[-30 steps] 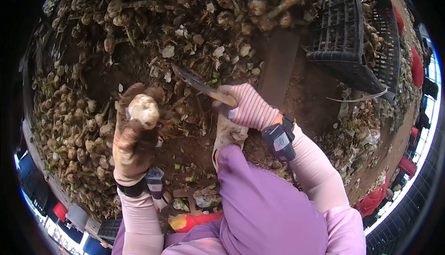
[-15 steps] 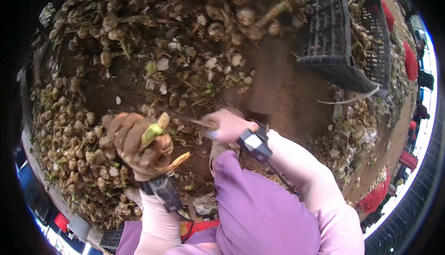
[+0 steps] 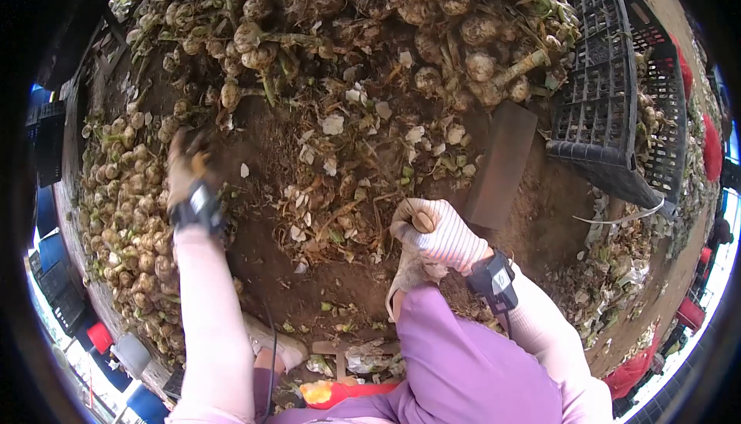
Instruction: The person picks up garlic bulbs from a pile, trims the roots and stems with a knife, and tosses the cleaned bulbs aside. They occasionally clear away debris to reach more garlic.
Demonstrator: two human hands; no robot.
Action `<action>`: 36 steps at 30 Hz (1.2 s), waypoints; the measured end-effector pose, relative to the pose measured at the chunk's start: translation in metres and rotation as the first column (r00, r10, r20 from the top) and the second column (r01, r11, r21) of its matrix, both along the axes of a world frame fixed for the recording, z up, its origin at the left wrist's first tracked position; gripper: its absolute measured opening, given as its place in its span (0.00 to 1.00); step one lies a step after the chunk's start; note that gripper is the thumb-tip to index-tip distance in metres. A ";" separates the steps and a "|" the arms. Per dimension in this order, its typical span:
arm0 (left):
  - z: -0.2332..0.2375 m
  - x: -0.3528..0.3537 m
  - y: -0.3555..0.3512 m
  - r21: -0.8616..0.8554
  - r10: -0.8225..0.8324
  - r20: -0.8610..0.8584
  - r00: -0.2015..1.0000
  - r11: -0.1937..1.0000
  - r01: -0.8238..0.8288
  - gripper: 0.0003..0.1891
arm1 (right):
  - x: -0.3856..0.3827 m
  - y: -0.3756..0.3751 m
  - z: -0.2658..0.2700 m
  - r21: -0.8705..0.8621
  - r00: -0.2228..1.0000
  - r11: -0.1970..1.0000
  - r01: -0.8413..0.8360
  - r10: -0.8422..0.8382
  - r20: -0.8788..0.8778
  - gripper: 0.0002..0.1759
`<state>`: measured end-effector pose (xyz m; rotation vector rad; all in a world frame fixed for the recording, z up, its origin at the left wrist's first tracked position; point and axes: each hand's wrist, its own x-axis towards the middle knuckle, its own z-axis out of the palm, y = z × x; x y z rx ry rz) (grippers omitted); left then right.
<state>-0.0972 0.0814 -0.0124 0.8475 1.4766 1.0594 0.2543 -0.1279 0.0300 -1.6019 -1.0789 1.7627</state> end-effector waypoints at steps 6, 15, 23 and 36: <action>-0.062 0.084 0.098 -0.246 0.071 -0.595 0.800 0.932 -0.266 0.51 | 0.011 -0.003 0.000 -0.090 0.992 0.993 0.077 -0.067 0.107 0.07; -0.029 0.054 -0.017 -0.096 -0.261 0.279 0.924 0.950 0.297 0.28 | 0.008 0.006 -0.001 0.007 0.983 1.000 -0.020 0.018 0.184 0.10; 0.060 0.095 -0.152 -0.100 -0.356 0.363 0.861 0.904 0.416 0.34 | -0.009 0.025 0.018 0.312 0.862 0.848 -0.430 0.282 0.422 0.13; 0.090 0.125 -0.172 -0.386 -0.150 0.566 0.810 0.820 0.422 0.26 | -0.012 0.027 0.023 0.319 0.741 0.702 -0.636 0.442 0.505 0.22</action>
